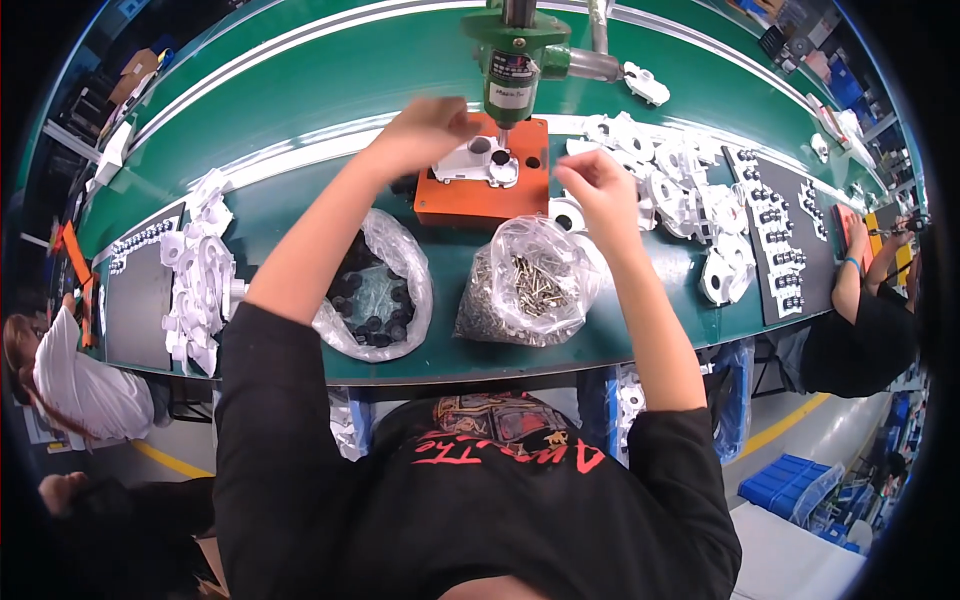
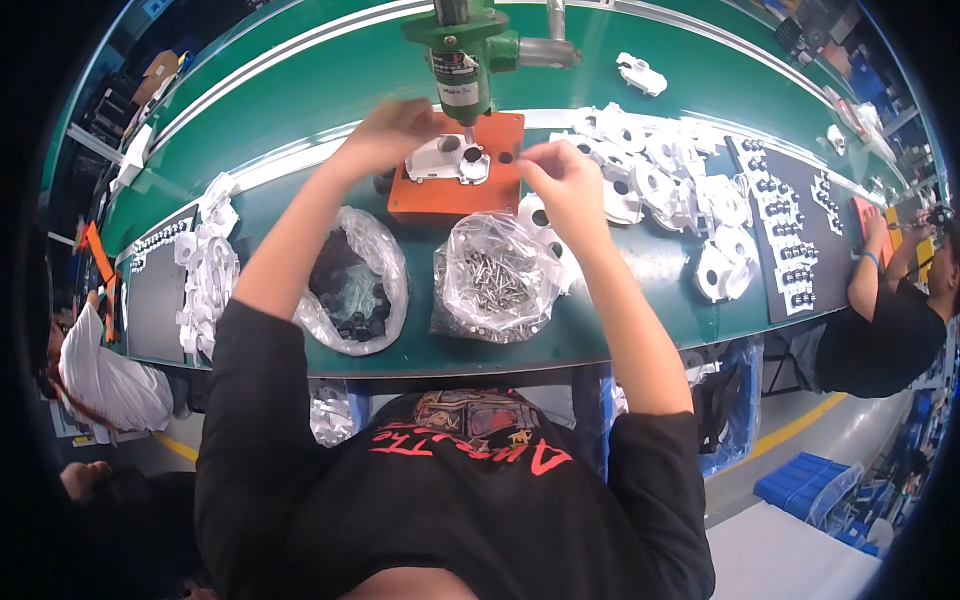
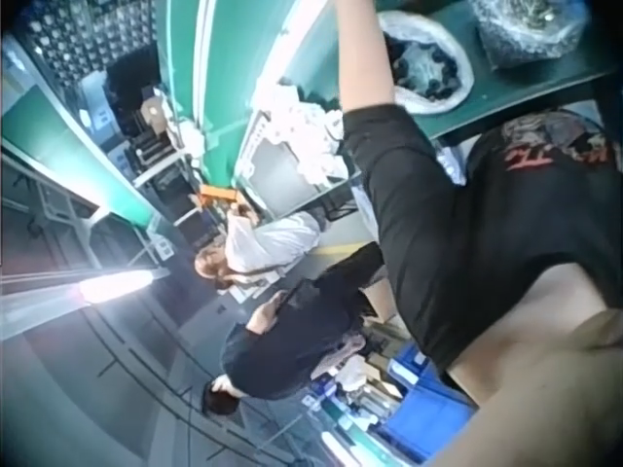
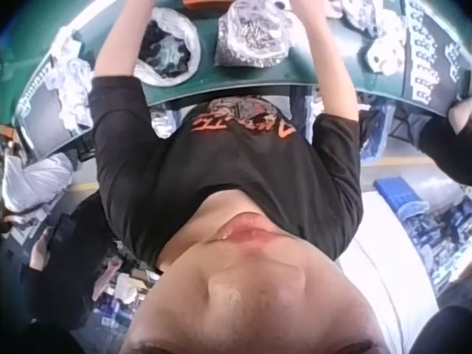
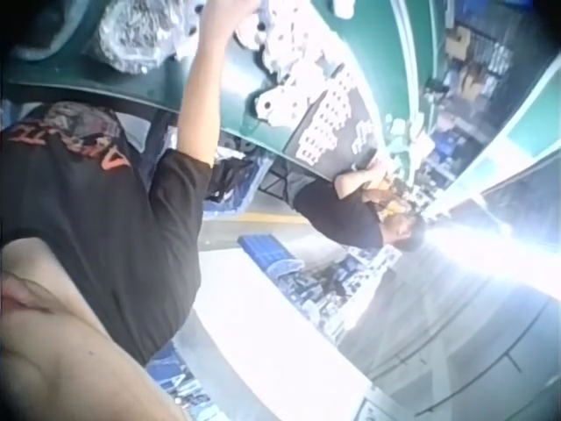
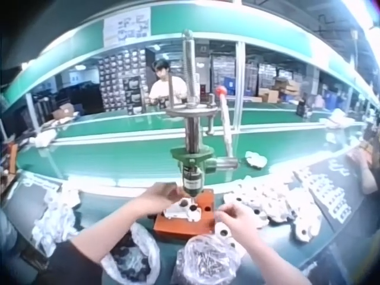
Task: Assembling small plastic components using a manual press at a factory workstation.
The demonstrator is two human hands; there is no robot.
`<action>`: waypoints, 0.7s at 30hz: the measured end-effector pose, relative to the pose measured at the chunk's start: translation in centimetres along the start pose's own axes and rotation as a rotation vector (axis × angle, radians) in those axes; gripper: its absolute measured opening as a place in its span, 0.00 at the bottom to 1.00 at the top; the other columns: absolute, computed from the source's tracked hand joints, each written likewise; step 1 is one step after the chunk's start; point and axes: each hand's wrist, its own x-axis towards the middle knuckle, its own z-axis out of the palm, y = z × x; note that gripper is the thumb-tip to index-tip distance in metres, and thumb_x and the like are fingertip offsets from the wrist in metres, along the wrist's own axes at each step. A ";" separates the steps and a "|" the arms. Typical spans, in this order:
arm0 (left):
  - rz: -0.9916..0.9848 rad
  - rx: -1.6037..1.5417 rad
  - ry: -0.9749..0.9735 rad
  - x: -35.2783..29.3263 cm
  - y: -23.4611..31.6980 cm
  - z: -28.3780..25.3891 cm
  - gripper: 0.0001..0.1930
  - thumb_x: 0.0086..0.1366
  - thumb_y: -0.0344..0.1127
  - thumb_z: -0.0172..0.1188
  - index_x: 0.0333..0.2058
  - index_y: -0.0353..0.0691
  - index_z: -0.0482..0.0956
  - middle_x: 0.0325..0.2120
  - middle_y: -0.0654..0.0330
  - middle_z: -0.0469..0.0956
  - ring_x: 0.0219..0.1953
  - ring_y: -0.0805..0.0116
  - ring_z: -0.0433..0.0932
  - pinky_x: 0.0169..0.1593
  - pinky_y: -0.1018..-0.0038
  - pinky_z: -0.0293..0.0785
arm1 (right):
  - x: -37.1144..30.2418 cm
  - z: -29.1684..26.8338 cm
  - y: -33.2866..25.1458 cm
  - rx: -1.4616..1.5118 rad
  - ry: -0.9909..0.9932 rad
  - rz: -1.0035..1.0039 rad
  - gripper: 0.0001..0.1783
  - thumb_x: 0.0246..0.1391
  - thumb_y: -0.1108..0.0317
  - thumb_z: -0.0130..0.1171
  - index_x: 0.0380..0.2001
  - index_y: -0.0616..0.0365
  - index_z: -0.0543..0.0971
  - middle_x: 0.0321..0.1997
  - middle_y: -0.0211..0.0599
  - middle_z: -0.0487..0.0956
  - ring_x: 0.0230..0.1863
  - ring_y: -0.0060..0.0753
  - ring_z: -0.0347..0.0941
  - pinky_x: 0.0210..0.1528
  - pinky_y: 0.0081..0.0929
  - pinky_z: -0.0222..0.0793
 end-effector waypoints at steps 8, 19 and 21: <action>0.212 -0.029 0.195 -7.9 1.7 3.4 0.14 0.55 0.38 0.59 0.34 0.33 0.72 0.34 0.50 0.74 0.40 0.51 0.73 0.45 0.63 0.69 | 3.8 4.7 2.0 -0.152 -0.077 -0.112 0.09 0.47 0.70 0.59 0.31 0.65 0.77 0.24 0.35 0.79 0.26 0.20 0.73 0.32 0.20 0.68; 0.334 0.210 0.331 -7.7 0.9 4.9 0.19 0.49 0.41 0.62 0.37 0.37 0.73 0.37 0.55 0.71 0.41 0.56 0.72 0.45 0.65 0.71 | 3.9 5.1 2.2 -0.224 -0.065 -0.153 0.09 0.48 0.70 0.59 0.30 0.66 0.77 0.24 0.35 0.79 0.26 0.20 0.73 0.32 0.20 0.68; 0.337 0.211 0.340 -7.7 1.1 5.0 0.18 0.49 0.41 0.62 0.37 0.37 0.73 0.36 0.55 0.71 0.41 0.56 0.72 0.45 0.65 0.71 | 3.8 5.2 2.0 -0.208 -0.066 -0.140 0.09 0.48 0.70 0.59 0.30 0.66 0.77 0.24 0.35 0.79 0.26 0.19 0.73 0.32 0.20 0.68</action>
